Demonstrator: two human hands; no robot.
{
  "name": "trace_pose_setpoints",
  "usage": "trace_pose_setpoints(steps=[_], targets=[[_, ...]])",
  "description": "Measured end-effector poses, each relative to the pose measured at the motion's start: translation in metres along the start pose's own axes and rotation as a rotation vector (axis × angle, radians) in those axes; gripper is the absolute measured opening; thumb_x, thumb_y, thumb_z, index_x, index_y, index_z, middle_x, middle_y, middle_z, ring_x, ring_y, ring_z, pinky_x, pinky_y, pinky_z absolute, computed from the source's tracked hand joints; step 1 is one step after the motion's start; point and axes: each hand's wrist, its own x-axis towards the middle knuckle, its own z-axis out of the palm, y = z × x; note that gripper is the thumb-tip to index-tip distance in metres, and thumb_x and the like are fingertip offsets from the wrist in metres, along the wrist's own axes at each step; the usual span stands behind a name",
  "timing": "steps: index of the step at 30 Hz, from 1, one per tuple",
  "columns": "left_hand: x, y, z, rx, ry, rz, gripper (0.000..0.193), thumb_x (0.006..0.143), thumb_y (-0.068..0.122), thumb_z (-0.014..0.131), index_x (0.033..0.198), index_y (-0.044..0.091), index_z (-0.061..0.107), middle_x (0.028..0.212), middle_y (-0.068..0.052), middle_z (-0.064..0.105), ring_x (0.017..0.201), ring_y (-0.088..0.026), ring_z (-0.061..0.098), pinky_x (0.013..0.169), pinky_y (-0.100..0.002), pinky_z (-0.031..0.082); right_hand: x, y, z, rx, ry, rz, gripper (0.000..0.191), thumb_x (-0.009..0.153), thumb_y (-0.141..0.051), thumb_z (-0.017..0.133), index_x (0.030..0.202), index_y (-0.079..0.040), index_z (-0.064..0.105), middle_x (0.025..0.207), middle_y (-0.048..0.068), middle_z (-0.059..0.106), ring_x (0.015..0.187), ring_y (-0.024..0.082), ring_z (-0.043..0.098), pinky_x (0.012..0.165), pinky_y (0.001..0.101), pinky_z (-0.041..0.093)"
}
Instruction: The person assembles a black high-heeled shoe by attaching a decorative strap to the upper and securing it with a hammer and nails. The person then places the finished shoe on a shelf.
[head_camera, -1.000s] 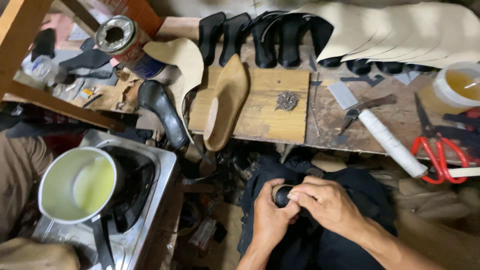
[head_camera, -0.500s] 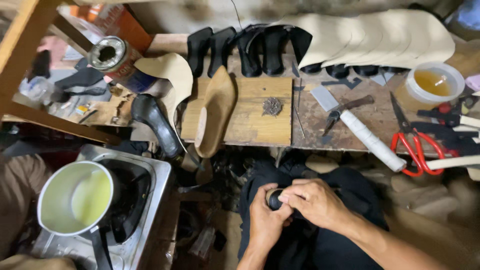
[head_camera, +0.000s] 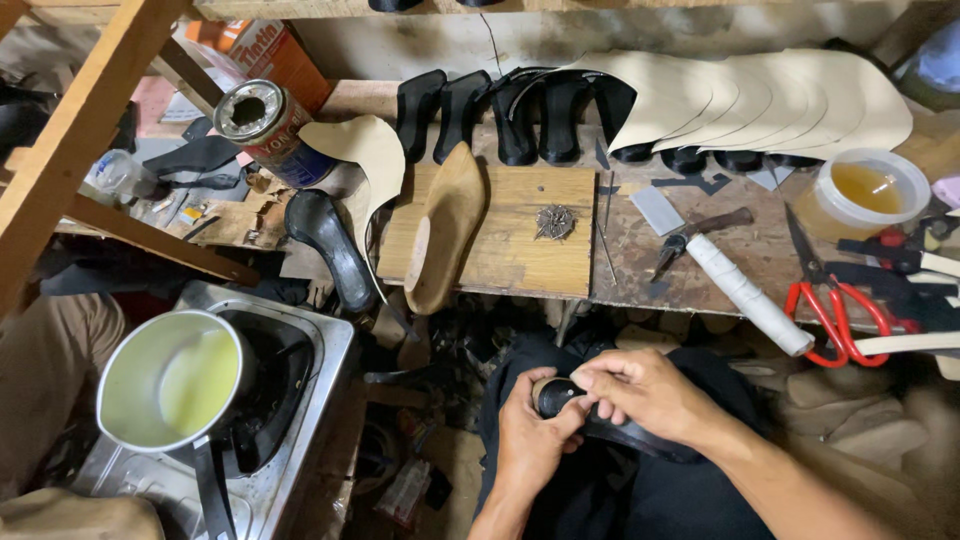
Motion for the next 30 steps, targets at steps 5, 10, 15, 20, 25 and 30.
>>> trace_pose_setpoints(steps=[5,10,15,20,25,30], targets=[[0.0,0.002,-0.002,-0.045,-0.006,-0.046,0.056,0.076,0.017,0.084,0.124,0.003,0.06,0.077,-0.004,0.071,0.053,-0.01,0.064,0.046,-0.025,0.052,-0.008,-0.023,-0.053,-0.723,0.609,-0.632,0.025,0.1,-0.034,0.066,0.105,-0.011,0.074,0.1,0.007,0.074,0.088,0.019,0.069,0.076,0.034,0.057],[0.003,0.0,0.001,-0.064,-0.009,-0.004,0.055,0.076,0.015,0.084,0.124,0.001,0.06,0.076,-0.005,0.07,0.051,-0.011,0.063,0.046,-0.025,0.051,-0.009,-0.021,-0.111,-1.378,0.823,-0.153,0.052,0.085,-0.046,0.069,0.121,-0.009,0.075,0.103,0.012,0.075,0.091,0.034,0.068,0.073,0.0494,0.051],[0.003,-0.005,0.006,-0.056,-0.027,0.004,0.054,0.077,0.015,0.083,0.123,0.001,0.06,0.076,-0.005,0.07,0.051,-0.01,0.062,0.045,-0.025,0.05,-0.023,-0.028,-0.111,-0.921,0.68,-0.186,0.041,0.097,-0.031,0.065,0.134,-0.013,0.071,0.104,0.017,0.071,0.097,0.039,0.067,0.084,0.0475,0.052],[0.007,-0.009,0.007,-0.078,-0.027,0.011,0.055,0.077,0.015,0.084,0.124,0.001,0.059,0.076,-0.005,0.07,0.051,-0.01,0.062,0.045,-0.025,0.049,-0.075,0.001,-0.047,-0.373,0.629,-0.147,0.063,0.091,-0.026,0.068,0.149,-0.004,0.057,0.101,0.02,0.07,0.086,0.037,0.068,0.077,0.0431,0.056],[0.011,-0.011,0.006,-0.043,-0.014,0.004,0.055,0.077,0.016,0.085,0.123,0.001,0.06,0.075,-0.005,0.069,0.05,-0.01,0.062,0.044,-0.024,0.05,-0.114,0.067,0.01,-0.41,0.505,-0.349,0.044,0.086,-0.023,0.072,0.125,-0.004,0.067,0.104,0.022,0.074,0.095,0.03,0.072,0.083,0.0361,0.055],[0.01,-0.013,0.007,-0.077,-0.03,-0.022,0.055,0.077,0.016,0.085,0.123,0.002,0.059,0.074,-0.004,0.068,0.049,-0.01,0.061,0.044,-0.025,0.05,-0.127,0.079,0.028,0.463,0.457,-0.638,0.05,0.087,-0.016,0.072,0.135,-0.004,0.063,0.098,0.019,0.072,0.086,0.027,0.069,0.076,0.0346,0.057]])
